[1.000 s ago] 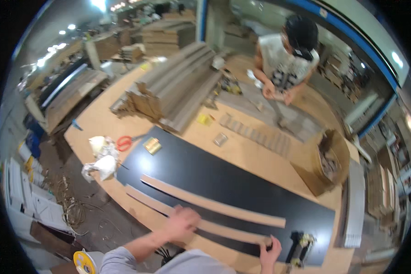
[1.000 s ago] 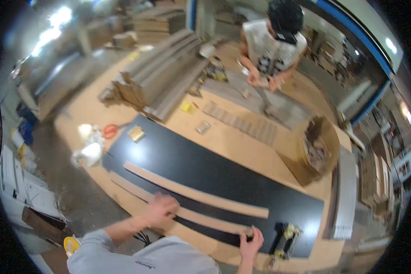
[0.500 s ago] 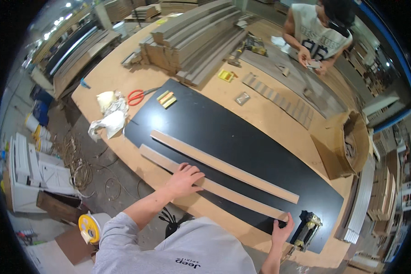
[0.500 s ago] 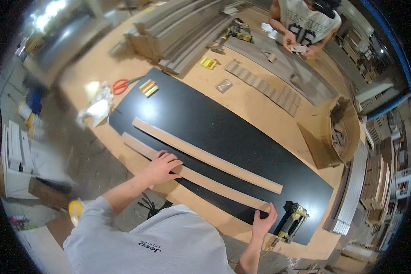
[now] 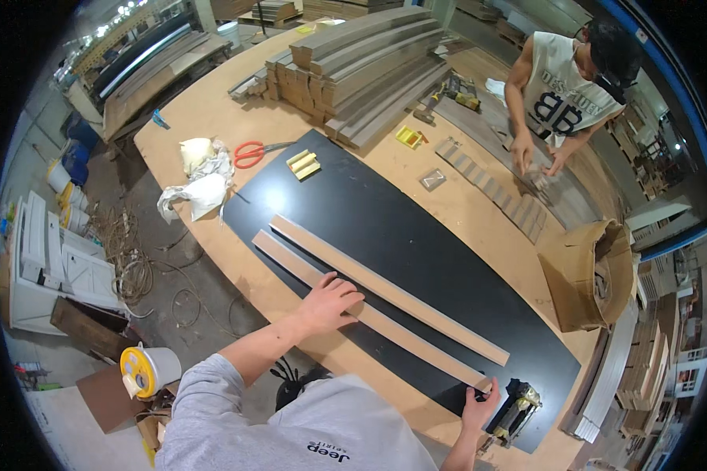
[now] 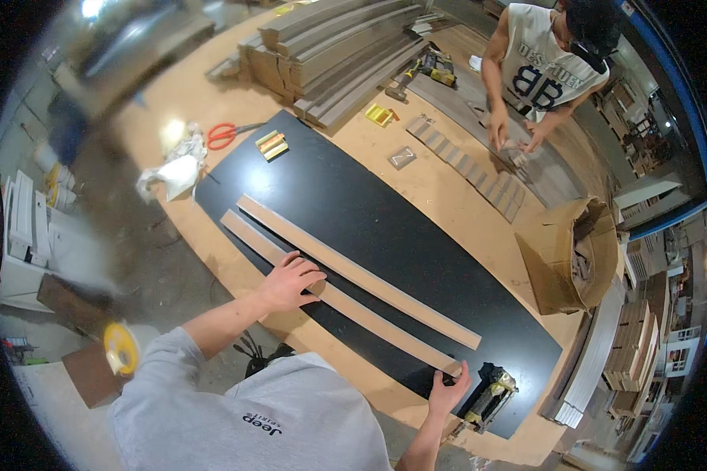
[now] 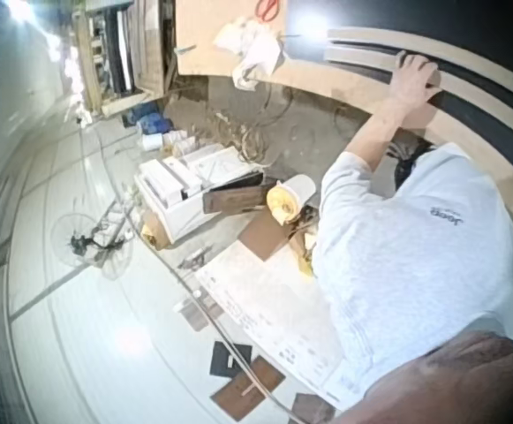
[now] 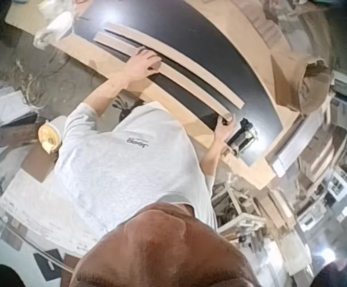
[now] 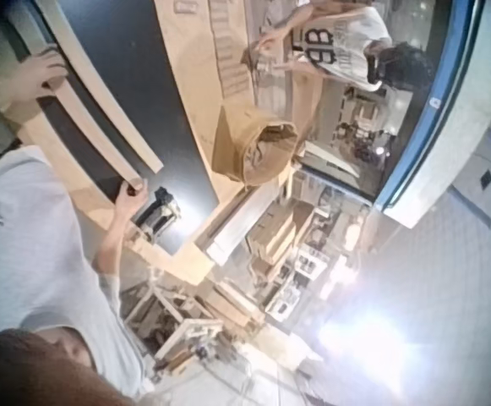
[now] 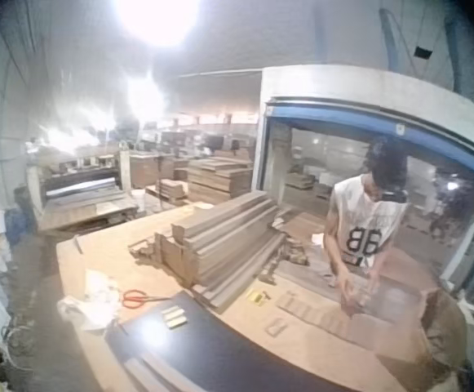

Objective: Positioning and securing small wooden blocks onto longer wooden strips using a pneumatic nail gun in a workshop.

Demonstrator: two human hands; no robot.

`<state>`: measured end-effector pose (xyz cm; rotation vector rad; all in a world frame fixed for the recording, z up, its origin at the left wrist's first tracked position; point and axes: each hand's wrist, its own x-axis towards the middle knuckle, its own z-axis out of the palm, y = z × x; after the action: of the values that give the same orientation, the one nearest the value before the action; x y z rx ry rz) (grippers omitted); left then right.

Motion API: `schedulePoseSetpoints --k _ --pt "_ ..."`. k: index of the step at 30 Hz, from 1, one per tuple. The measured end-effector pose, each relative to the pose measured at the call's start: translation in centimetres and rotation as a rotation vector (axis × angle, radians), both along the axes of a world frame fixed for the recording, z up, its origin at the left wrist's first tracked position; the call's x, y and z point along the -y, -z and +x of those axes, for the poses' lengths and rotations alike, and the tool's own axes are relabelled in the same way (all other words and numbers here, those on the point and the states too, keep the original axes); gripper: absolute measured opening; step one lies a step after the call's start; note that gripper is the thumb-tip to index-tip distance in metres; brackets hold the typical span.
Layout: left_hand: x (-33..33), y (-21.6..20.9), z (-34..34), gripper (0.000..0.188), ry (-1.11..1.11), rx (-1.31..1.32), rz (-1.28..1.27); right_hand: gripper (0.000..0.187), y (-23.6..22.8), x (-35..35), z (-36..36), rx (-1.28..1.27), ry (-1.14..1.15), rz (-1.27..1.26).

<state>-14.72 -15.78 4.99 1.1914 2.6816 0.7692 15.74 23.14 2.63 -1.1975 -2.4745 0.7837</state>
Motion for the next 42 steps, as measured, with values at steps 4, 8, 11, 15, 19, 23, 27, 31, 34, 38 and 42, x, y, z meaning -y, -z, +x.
schedulePoseSetpoints --k 4,8,11,15,19,23,27,31,34,38,42 --pt "-1.6 -0.3 -1.1 0.055 0.066 -0.034 0.054 0.068 0.4 -0.2 0.7 -0.095 0.005 0.052" --pt "-1.8 -0.9 -2.0 0.048 -0.058 0.03 0.126 0.066 0.2 0.2 -1.3 -0.077 -0.066 0.123" --pt "-0.9 -0.4 -4.2 0.054 -0.071 -0.131 0.094 0.07 -1.1 2.0 -2.7 -0.045 0.071 0.149" --pt "-5.2 -0.4 -4.9 0.061 -0.011 -0.032 -0.073 0.075 -1.0 0.8 -1.0 -0.063 0.159 0.139" --pt "-6.3 -0.3 -5.6 0.064 0.071 -0.04 -0.139 0.069 -2.5 2.4 -1.0 0.012 0.154 0.067" --pt "-6.9 -0.7 -6.5 0.059 0.1 -0.018 -0.227 0.066 -3.3 4.5 -1.3 0.03 -0.056 0.286" --pt "-6.9 -1.0 -6.7 0.055 0.137 -0.035 -0.155 0.062 -2.9 5.7 -2.8 0.053 -0.326 0.247" --pt "-8.3 -4.1 -5.6 0.053 0.098 -0.168 -0.085 0.054 -3.7 5.7 -1.2 0.185 -0.499 0.116" --pt "-9.6 -7.9 -4.5 0.054 0.133 -0.135 -0.018 0.048 -3.1 7.0 3.0 0.138 -0.492 0.122" --pt "-10.4 -11.8 -3.7 0.047 0.187 0.022 -0.003 0.046 -6.6 7.9 9.5 0.136 -0.376 0.071" --pt "-14.0 -13.9 -2.3 0.033 0.276 0.291 0.037 0.052 -10.6 9.5 18.3 0.173 -0.047 0.052"
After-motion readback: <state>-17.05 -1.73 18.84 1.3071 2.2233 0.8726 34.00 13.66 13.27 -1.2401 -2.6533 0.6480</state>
